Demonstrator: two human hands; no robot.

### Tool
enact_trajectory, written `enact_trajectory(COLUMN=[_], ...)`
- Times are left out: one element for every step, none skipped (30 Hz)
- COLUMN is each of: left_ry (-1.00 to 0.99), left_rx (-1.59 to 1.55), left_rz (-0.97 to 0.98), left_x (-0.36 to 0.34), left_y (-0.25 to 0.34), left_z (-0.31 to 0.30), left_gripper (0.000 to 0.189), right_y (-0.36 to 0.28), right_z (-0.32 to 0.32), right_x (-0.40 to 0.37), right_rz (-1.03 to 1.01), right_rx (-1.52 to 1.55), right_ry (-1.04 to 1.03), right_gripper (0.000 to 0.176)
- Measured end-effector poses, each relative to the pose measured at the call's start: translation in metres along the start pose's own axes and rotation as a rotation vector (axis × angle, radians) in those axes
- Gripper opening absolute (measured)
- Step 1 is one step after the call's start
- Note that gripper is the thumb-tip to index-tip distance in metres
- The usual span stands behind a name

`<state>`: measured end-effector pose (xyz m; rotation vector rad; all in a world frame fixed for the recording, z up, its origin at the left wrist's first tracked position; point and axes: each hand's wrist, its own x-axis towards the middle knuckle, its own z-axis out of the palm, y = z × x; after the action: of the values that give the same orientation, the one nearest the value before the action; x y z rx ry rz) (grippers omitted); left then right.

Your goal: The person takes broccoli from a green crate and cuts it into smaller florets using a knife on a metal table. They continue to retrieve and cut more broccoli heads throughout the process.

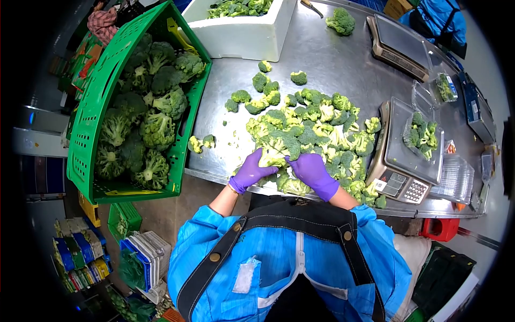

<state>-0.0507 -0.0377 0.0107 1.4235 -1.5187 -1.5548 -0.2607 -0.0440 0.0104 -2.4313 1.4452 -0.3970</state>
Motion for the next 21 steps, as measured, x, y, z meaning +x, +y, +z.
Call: enact_trajectory(left_ry=[-0.002,-0.076,-0.109,-0.141,-0.139,-0.104,-0.07,-0.07,0.007,0.084,0.116,0.082,0.063,0.043,0.03,0.04,0.065,0.081,0.02,-0.05,-0.082], left_rx=[-0.112,-0.289,-0.364,-0.438,-0.437,-0.398,-0.359,-0.359,-0.064,0.229,0.348,0.459,0.537,0.614,0.457,0.458,0.411,0.361,0.286,0.087,-0.183], left_rz=[-0.058,-0.11,-0.126,-0.138,-0.137,-0.111,-0.084,-0.083,-0.008,0.064,0.05,0.052,0.213,0.374,0.198,0.204,0.186,0.156,0.109,0.07,-0.015], left_x=[0.001,-0.004,-0.005,-0.005,-0.005,-0.006,-0.007,-0.007,-0.006,-0.006,-0.006,-0.011,-0.011,-0.013,-0.015,-0.012,-0.011,-0.015,-0.019,-0.02,-0.027], left_y=[-0.007,0.025,0.026,0.027,0.027,0.028,0.028,0.025,0.02,0.017,0.019,0.032,0.036,0.041,0.056,0.055,0.05,0.046,0.046,0.03,0.033], left_z=[-0.001,-0.004,-0.005,-0.007,-0.006,-0.004,-0.001,0.001,0.002,0.005,0.007,0.013,0.021,0.028,0.032,0.031,0.028,0.026,0.017,0.008,0.001], left_gripper=[0.057,0.051,0.048,0.046,0.046,0.045,0.045,0.045,0.045,0.044,0.046,0.048,0.049,0.049,0.05,0.05,0.051,0.051,0.051,0.054,0.056], right_y=[0.002,0.002,0.0,-0.002,-0.004,-0.006,-0.006,-0.005,-0.004,-0.002,0.0,0.003,0.005,0.01,0.034,0.031,0.023,0.007,0.003,0.003,0.004], right_z=[0.004,0.007,0.002,-0.005,-0.01,-0.014,-0.016,-0.018,-0.016,-0.009,-0.002,0.007,0.021,0.042,0.101,0.106,0.076,0.035,0.02,0.01,0.0], right_x=[0.0,-0.002,-0.002,0.001,0.002,0.002,0.001,0.002,0.002,0.002,0.001,-0.003,-0.012,-0.019,-0.021,-0.03,-0.019,-0.011,-0.008,-0.005,-0.005], right_rz=[-0.014,-0.028,-0.028,-0.005,0.018,0.016,0.041,0.066,0.067,0.095,0.122,0.122,0.188,0.249,-0.091,0.351,0.322,0.303,0.294,0.287,0.305], right_rx=[0.027,0.055,0.055,0.144,0.235,0.237,0.215,0.192,0.191,0.094,-0.005,-0.005,0.553,1.109,0.466,0.752,0.656,0.565,0.513,0.46,0.51], right_ry=[-0.008,-0.019,-0.019,0.011,0.038,0.036,-0.028,-0.089,-0.087,-0.223,-0.36,-0.361,-0.271,-0.16,-0.136,-0.2,-0.27,-0.346,-0.353,-0.356,-0.374], right_gripper=[0.047,0.041,0.041,0.039,0.037,0.037,0.04,0.042,0.042,0.037,0.033,0.033,0.032,0.035,0.042,0.036,0.033,0.031,0.03,0.031,0.033])
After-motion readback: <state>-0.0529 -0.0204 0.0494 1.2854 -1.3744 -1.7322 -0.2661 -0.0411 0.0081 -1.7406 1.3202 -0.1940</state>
